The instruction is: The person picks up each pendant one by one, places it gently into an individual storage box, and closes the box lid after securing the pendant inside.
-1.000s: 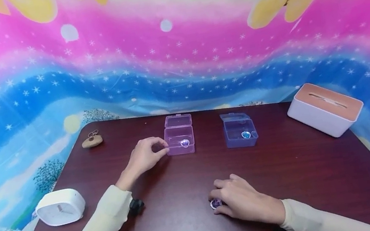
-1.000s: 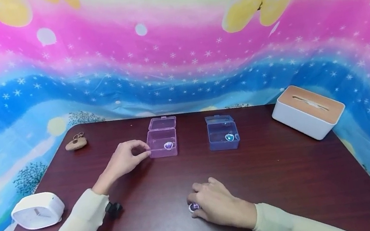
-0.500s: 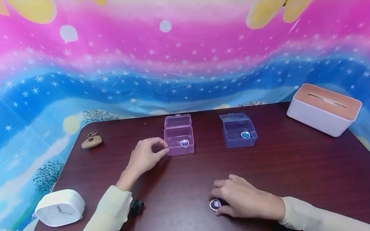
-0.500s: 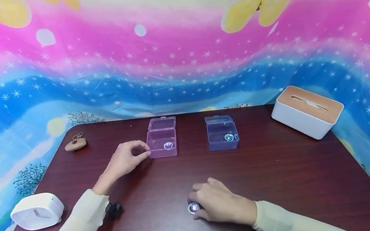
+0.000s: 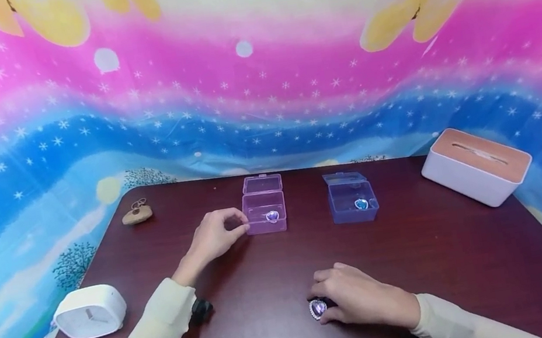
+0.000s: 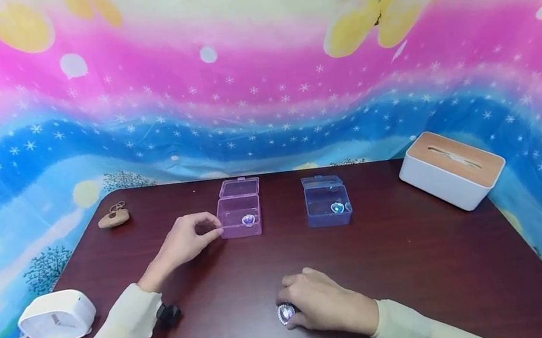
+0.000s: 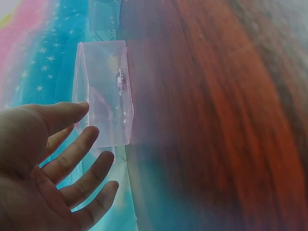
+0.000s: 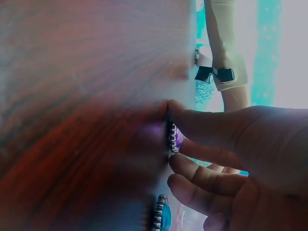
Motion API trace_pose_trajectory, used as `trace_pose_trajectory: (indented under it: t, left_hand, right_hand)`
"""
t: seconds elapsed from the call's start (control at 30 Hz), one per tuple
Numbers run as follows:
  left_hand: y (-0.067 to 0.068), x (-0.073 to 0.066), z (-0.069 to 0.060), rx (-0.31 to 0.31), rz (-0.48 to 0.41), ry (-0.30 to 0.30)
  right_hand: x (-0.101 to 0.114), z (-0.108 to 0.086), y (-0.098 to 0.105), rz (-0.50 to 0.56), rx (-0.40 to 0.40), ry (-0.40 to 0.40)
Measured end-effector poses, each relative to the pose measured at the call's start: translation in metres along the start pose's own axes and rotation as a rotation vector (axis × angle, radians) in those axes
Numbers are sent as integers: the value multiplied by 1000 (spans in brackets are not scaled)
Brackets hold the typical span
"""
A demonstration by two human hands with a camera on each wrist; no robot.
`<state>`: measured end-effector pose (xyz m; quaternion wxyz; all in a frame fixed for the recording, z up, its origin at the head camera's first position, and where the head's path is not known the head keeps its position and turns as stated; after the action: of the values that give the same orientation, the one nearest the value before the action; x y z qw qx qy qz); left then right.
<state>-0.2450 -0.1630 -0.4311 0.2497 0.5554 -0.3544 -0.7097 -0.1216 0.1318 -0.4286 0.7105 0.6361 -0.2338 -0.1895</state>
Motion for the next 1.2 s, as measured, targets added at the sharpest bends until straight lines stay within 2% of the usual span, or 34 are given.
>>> trace_pose_trajectory:
  t: [0.13, 0.5, 0.77, 0.97, 1.2]
  left_hand:
    - [0, 1, 2, -16, -4, -10]
    - [3, -2, 3, -9, -6, -9]
    - [4, -4, 1, -6, -5, -19]
    - [1, -1, 0, -5, -13, -5]
    - [-1, 0, -2, -4, -13, -9]
  right_hand:
    - [1, 2, 1, 0, -8, -10]
    - [2, 2, 4, 18, 24, -16]
    - [6, 3, 4, -14, -31, -40]
    - [7, 5, 3, 21, -38, -56]
    - [8, 6, -1, -36, -32, -49]
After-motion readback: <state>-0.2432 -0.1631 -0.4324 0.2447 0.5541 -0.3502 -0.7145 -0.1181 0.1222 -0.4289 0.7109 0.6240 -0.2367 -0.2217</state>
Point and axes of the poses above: each hand's wrist, its own z-axis towards the middle knuckle, its own y-axis out of the back of the hand, x = y × z, the point moved 1 cm from there along z, towards the middle knuckle
